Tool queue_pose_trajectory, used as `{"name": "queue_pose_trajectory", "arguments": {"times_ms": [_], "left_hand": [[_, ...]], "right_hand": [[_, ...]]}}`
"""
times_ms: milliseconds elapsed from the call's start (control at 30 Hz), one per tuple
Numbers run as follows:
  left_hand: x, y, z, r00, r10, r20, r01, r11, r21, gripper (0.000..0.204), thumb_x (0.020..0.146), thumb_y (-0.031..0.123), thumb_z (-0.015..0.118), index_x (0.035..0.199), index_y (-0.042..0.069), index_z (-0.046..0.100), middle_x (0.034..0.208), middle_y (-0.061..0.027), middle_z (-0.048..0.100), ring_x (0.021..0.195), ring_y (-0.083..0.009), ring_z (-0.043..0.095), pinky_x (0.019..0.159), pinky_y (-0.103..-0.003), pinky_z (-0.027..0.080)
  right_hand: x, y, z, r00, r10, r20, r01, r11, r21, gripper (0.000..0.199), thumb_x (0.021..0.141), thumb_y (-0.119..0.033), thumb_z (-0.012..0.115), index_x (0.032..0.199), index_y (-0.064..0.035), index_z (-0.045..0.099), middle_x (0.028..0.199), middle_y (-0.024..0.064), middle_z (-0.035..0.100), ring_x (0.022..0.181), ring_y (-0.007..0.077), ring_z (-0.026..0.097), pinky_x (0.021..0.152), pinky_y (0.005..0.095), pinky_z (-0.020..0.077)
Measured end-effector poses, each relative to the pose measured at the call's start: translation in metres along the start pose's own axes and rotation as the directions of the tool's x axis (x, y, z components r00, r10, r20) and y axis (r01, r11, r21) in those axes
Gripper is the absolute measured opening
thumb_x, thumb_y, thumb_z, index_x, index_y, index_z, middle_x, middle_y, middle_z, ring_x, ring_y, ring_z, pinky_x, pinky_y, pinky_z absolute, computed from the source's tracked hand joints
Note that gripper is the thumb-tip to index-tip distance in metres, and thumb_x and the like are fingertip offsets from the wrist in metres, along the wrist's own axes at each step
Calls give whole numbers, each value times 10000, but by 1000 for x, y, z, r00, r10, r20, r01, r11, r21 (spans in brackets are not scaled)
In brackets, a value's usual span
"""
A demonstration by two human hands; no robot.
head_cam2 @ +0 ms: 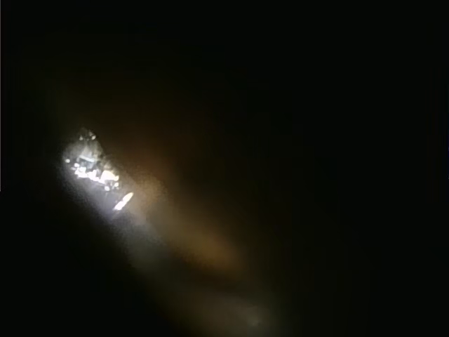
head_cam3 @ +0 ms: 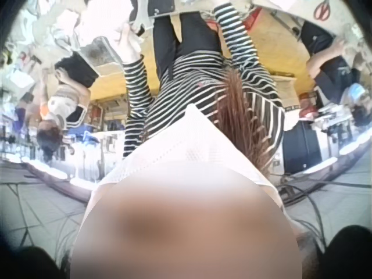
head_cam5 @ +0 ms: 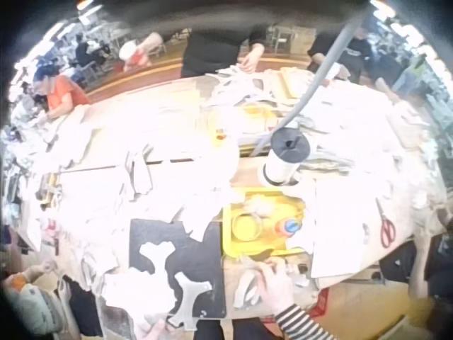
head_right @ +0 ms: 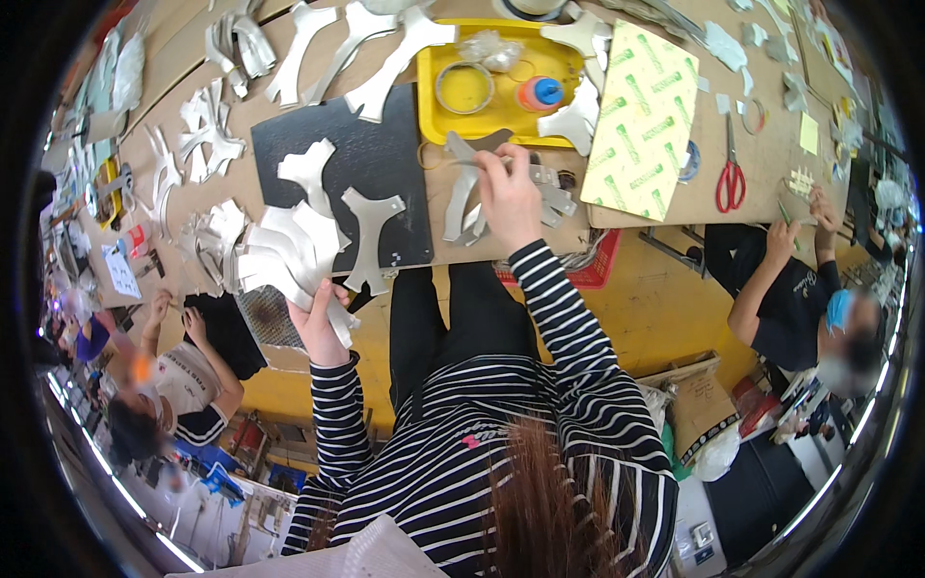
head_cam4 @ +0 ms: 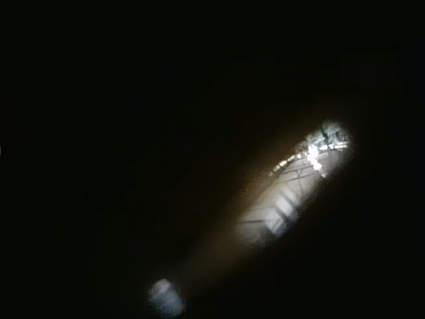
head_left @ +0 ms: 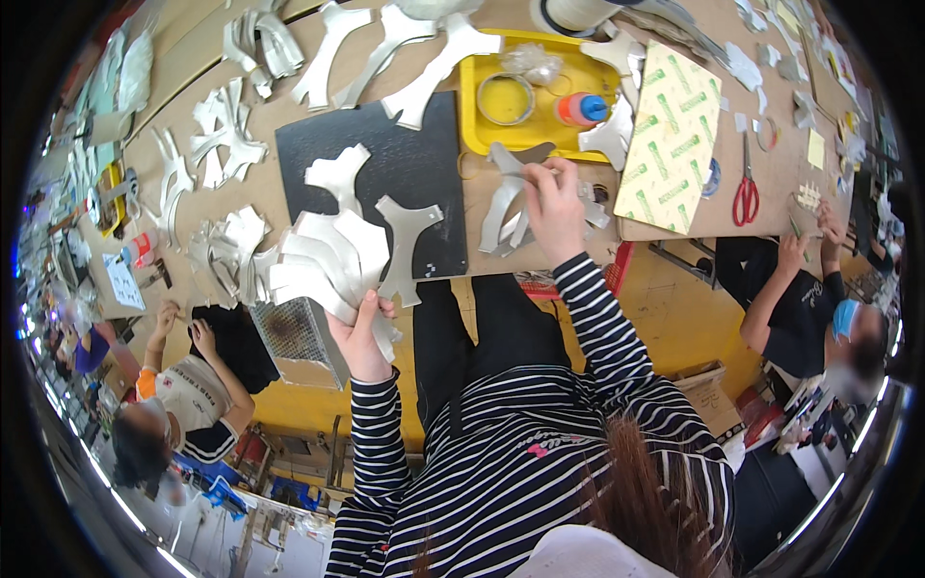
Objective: The person repeatedly picks up white plastic decorative pieces from a table, aligns them into stacks, and places them back down. The person also handles a black foam sheet and a yellow tray while organizing the parts.
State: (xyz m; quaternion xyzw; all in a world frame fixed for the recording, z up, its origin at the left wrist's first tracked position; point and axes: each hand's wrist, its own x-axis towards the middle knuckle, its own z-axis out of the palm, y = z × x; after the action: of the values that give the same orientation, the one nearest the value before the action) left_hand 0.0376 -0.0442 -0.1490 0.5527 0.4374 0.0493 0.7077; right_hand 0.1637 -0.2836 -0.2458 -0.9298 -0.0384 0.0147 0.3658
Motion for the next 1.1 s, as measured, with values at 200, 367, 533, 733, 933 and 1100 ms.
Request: {"name": "queue_pose_trajectory", "arguments": {"times_ms": [200,367,533,733,933,1100], "left_hand": [[-5,0,2,999,-6,36,5,999,40,351,886,-2,592,1206,-6,447,896,-79,578,697,-139,560,633,-268,464],[-8,3,5,998,-22,67,17,997,76,359,889,-4,586,1217,-8,437,907,-97,593,696,-140,557,639,-269,462],[-8,2,19,988,-22,151,19,1000,23,407,890,-13,576,1262,-16,410,1080,-190,623,724,-147,584,654,-269,471],[-18,-6,70,947,-96,308,81,995,63,485,853,-100,571,1289,-20,373,1119,-183,607,956,-216,641,815,-314,543],[-28,-2,104,858,-91,505,72,996,57,597,784,-120,663,1284,-4,357,1118,-160,607,942,-189,633,825,-305,541],[-28,-2,108,836,-129,533,78,990,117,623,755,-109,703,1268,-5,366,1110,-151,615,862,-157,627,796,-287,542]], "right_hand": [[2,12,13,929,-300,-217,227,924,-306,241,712,-53,673,928,-156,646,1103,57,537,1012,281,534,878,408,400],[5,2,-1,917,-343,-205,312,935,-169,198,700,-13,685,884,-84,668,855,21,628,861,207,588,859,374,400],[-17,-36,-50,952,-193,-239,238,955,176,182,721,44,678,886,-29,651,825,81,623,748,224,607,723,295,454],[-46,-70,-66,892,332,307,-415,333,846,229,827,-10,685,1040,34,610,922,44,654,754,85,591,689,196,470],[-50,-65,-71,817,416,400,-544,320,776,309,858,-15,664,1140,67,570,930,35,654,780,53,590,671,183,475],[-40,-49,-83,815,350,463,-574,373,729,287,859,-5,658,1120,83,576,903,38,651,770,52,592,677,185,492]]}}
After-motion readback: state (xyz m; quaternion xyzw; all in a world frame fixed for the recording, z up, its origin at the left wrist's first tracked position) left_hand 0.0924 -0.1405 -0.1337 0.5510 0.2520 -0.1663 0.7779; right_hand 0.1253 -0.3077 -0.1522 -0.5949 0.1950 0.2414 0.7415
